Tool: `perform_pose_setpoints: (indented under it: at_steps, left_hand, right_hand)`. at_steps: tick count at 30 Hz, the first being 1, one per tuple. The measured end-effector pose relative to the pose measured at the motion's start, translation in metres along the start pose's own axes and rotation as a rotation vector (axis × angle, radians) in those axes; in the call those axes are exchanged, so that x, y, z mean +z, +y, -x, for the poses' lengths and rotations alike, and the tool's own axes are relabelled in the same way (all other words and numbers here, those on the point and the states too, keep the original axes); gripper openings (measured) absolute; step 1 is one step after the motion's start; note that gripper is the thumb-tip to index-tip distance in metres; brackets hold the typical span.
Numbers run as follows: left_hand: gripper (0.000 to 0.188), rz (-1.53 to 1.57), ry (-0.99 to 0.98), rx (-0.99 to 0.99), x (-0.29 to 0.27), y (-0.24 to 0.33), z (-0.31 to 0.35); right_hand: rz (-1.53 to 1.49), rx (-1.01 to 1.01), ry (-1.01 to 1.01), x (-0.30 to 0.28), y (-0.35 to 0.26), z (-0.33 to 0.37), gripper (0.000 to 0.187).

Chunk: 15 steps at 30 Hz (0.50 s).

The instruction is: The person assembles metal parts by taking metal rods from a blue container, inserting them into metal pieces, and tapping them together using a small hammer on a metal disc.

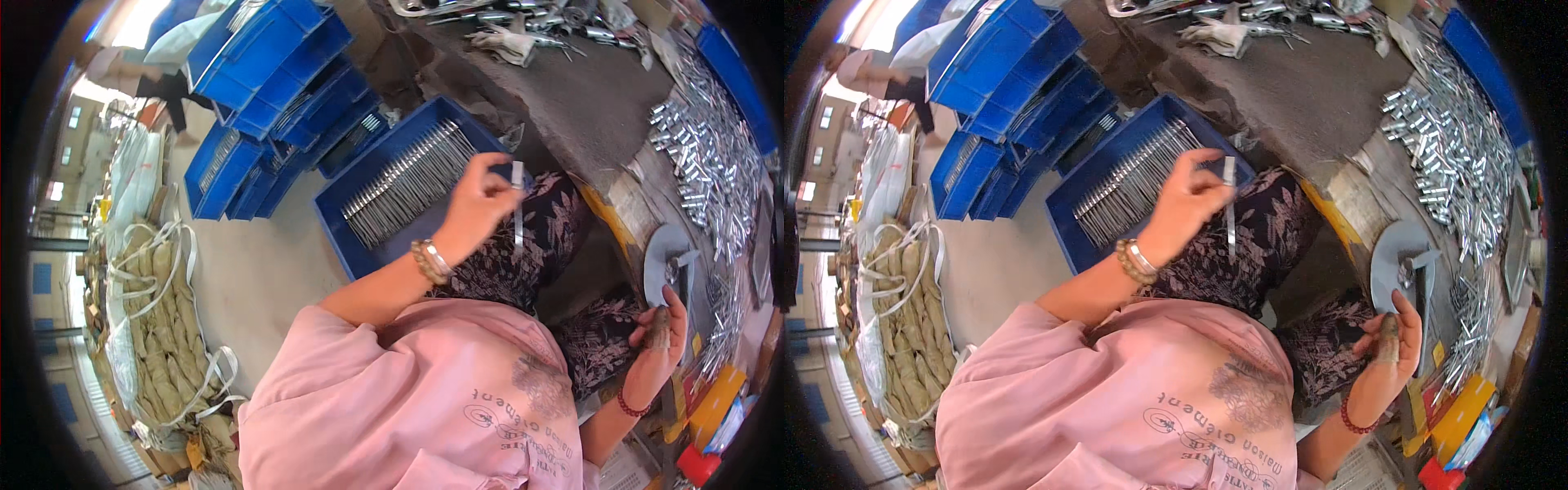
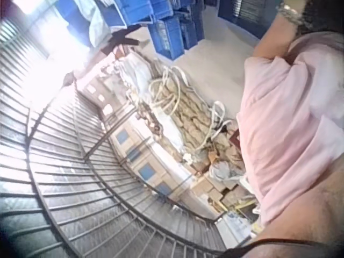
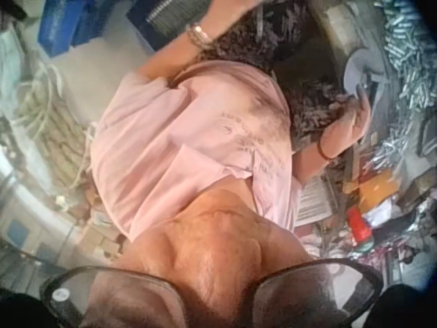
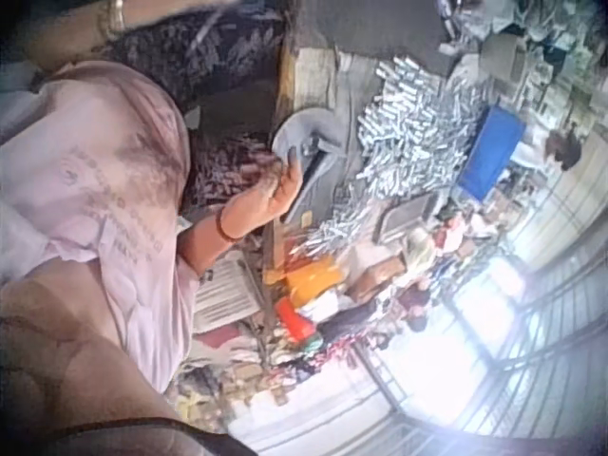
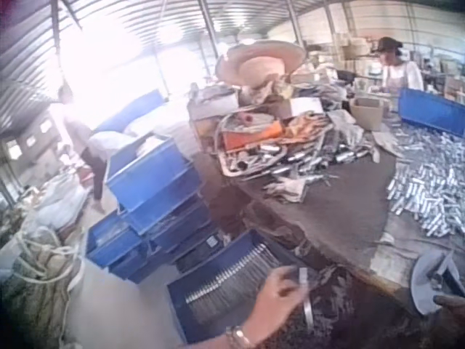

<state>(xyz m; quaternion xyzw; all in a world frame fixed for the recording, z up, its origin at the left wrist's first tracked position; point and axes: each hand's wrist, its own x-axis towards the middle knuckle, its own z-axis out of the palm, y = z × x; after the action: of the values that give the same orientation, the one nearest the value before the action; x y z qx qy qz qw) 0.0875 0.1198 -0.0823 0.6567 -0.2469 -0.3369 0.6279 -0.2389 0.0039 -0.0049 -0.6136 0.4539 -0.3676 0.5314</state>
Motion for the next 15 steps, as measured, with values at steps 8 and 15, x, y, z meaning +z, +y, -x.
perform_pose_setpoints:
  at_steps: [8, 15]
  left_hand:
    - [0.062, -0.274, 0.499, -0.231, -0.183, -0.141, -0.013]
    - [0.045, -0.483, 0.638, -0.279, -0.216, -0.159, -0.023]
  right_hand:
    - [-0.138, 0.003, 0.012, -0.007, 0.016, -0.007, 0.039]
    - [-0.125, 0.011, 0.012, -0.007, 0.016, -0.01, 0.039]
